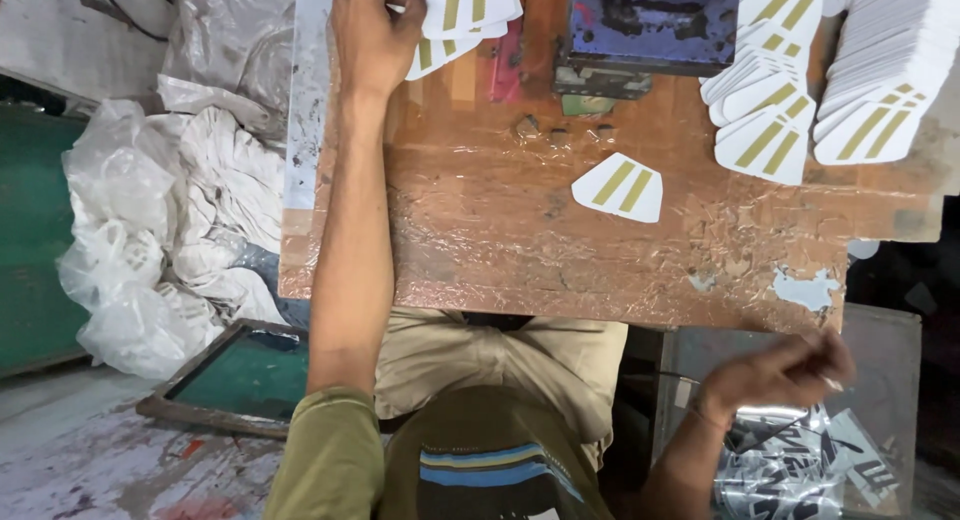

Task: Manually feeding small pieces of material into a press machine to apply an embossed or stamped pattern.

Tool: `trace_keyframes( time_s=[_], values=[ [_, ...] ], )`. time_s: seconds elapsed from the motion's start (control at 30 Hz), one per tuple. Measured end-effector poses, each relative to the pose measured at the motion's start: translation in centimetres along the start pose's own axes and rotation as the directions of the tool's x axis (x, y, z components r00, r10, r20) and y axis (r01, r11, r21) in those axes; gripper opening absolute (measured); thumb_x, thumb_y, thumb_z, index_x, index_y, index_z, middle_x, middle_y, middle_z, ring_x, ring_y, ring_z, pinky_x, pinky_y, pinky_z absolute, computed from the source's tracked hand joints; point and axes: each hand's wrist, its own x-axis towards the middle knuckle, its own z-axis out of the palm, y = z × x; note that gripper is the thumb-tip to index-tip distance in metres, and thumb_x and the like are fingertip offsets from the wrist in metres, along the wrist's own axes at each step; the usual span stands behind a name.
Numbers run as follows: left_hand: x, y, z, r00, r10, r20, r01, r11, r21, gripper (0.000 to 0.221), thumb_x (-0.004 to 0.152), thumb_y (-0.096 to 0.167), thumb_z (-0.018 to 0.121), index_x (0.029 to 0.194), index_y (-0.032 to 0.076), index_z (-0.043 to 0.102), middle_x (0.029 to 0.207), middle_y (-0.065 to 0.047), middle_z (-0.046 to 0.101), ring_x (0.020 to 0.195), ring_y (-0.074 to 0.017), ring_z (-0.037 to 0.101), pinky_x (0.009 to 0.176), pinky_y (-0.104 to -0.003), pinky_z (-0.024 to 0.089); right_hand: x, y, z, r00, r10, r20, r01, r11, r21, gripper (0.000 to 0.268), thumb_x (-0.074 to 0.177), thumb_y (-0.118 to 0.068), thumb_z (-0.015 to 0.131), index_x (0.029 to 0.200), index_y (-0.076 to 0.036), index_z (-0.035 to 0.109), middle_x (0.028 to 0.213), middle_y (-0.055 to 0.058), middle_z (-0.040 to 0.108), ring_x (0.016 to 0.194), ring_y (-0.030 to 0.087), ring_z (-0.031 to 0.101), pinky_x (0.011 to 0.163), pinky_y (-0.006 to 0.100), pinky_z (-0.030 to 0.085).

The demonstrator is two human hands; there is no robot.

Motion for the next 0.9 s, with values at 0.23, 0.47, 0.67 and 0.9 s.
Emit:
trace_keyframes(
  time_s=[0.23, 0.47, 0.67, 0.9],
  values=[
    [-0.1, -0.3, 0.0, 1.000, 0.003, 0.015, -0.003, 1.000, 0.017, 0.008, 0.088, 0.000, 0.071, 0.095, 0.001, 0.073, 0.078, -0.007, 0.078, 0.066, -0.0199, 0.079, 0.061, -0.033, 0.059, -4.1, 2.8, -1.5, 0.846, 0.409, 0.342, -0.404, 0.910, -0.088, 0.032, 0.107, -0.017, 0.066, 0.130, 0.005, 0.059, 0.102, 0.009, 0.063, 0.082, 0.019, 0.055, 0.073, 0.030, 0.046],
    [0.0, 1.1, -0.5, 1.000, 0.016, 0.020, -0.017, 1.000, 0.014, 0.019, 0.087, 0.000, 0.069, 0.104, 0.004, 0.077, 0.077, -0.008, 0.077, 0.064, -0.0206, 0.078, 0.060, -0.034, 0.058, -2.4, 1.4, -0.5, 0.795, 0.197, 0.573, -0.102, 0.976, -0.194, 0.025, 0.101, -0.017, 0.072, 0.114, 0.004, 0.066, 0.085, 0.020, 0.060, 0.068, 0.033, 0.050, 0.068, 0.042, 0.043],
    [-0.3, 1.6, -1.9, 0.993, 0.077, -0.084, -0.062, 0.984, 0.170, 0.015, 0.087, 0.004, 0.078, 0.099, -0.001, 0.070, 0.092, -0.011, 0.079, 0.062, -0.0243, 0.074, 0.061, -0.035, 0.057, -2.6, 0.9, -0.2, 0.821, 0.179, 0.542, -0.111, 0.982, -0.156, 0.026, 0.101, -0.016, 0.072, 0.115, 0.006, 0.067, 0.091, 0.024, 0.062, 0.078, 0.039, 0.055, 0.075, 0.046, 0.045],
    [-15.1, 22.7, 5.1, 0.730, -0.086, 0.678, 0.197, 0.977, -0.088, 0.023, 0.100, 0.006, 0.056, 0.116, 0.013, 0.072, 0.111, -0.006, 0.076, 0.102, -0.0196, 0.074, 0.093, -0.036, 0.056, -1.4, -2.7, 2.0, 0.830, 0.107, 0.547, -0.052, 0.992, -0.115, 0.027, 0.098, -0.013, 0.070, 0.118, 0.005, 0.067, 0.109, 0.025, 0.068, 0.102, 0.045, 0.063, 0.092, 0.051, 0.050]
  ],
)
